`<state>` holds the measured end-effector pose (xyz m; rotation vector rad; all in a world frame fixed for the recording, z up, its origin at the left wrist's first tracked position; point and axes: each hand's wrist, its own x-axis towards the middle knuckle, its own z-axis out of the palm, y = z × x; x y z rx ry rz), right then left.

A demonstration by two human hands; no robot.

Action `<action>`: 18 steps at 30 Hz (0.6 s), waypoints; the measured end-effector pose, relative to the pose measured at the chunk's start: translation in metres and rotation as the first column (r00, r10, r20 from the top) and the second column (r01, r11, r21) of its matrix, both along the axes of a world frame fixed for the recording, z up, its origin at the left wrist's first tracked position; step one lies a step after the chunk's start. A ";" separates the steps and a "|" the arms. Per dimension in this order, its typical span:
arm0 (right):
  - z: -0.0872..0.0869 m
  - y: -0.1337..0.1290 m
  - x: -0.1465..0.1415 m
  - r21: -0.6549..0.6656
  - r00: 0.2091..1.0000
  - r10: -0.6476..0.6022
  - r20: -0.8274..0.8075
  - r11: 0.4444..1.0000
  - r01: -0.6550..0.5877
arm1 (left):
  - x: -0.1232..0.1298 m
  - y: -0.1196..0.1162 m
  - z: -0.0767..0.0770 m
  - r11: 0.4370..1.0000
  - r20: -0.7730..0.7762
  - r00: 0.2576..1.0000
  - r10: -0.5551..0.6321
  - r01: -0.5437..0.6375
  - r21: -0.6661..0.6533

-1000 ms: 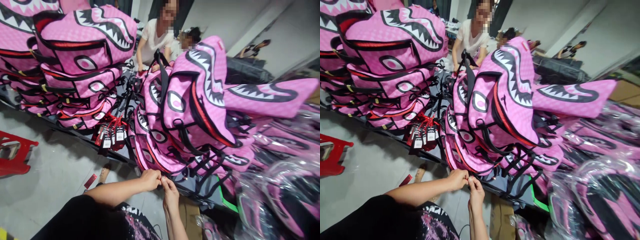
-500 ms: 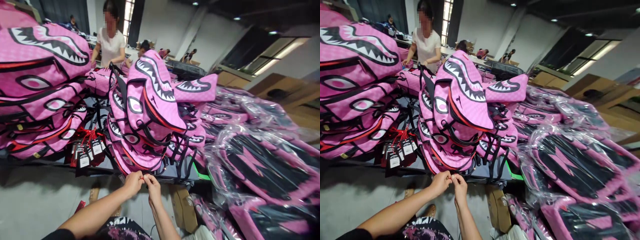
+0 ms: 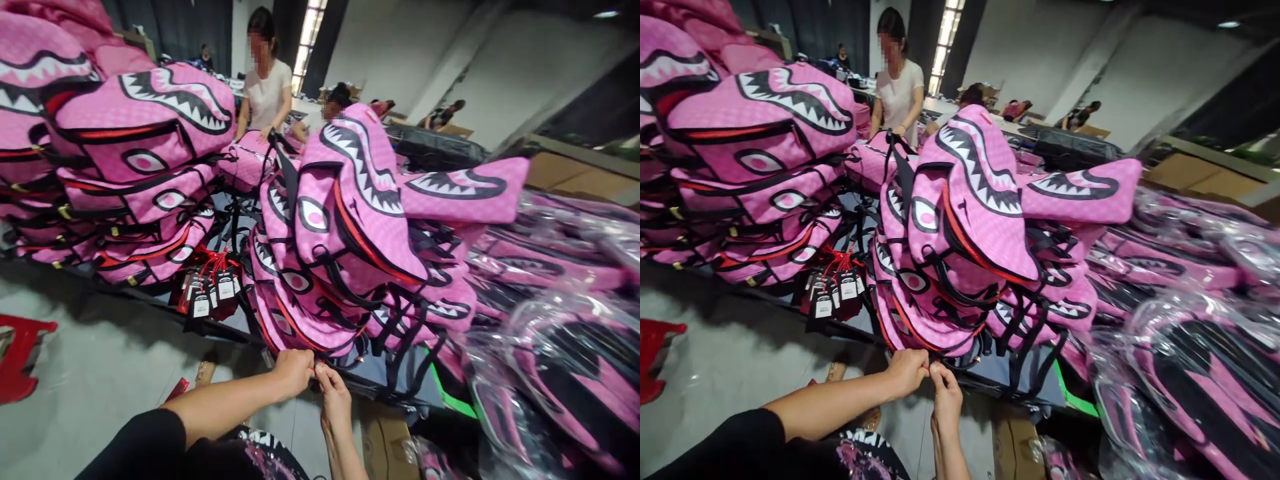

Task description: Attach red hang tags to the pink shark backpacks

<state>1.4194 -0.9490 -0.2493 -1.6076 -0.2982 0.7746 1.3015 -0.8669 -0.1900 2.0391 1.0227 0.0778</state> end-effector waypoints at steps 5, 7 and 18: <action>0.002 -0.002 0.002 -0.047 1.000 0.008 0.029 0.999 -0.007 | 0.002 -0.001 -0.003 0.999 0.015 0.999 -0.038 0.038 0.009; 0.002 -0.003 0.003 -0.056 0.999 0.011 0.030 0.998 -0.010 | 0.002 -0.002 -0.004 0.999 0.029 0.999 -0.037 0.037 0.014; 0.000 -0.004 0.017 -0.163 0.995 0.100 -0.029 0.981 -0.103 | 0.001 0.000 -0.036 0.986 0.150 0.975 -0.163 0.158 0.043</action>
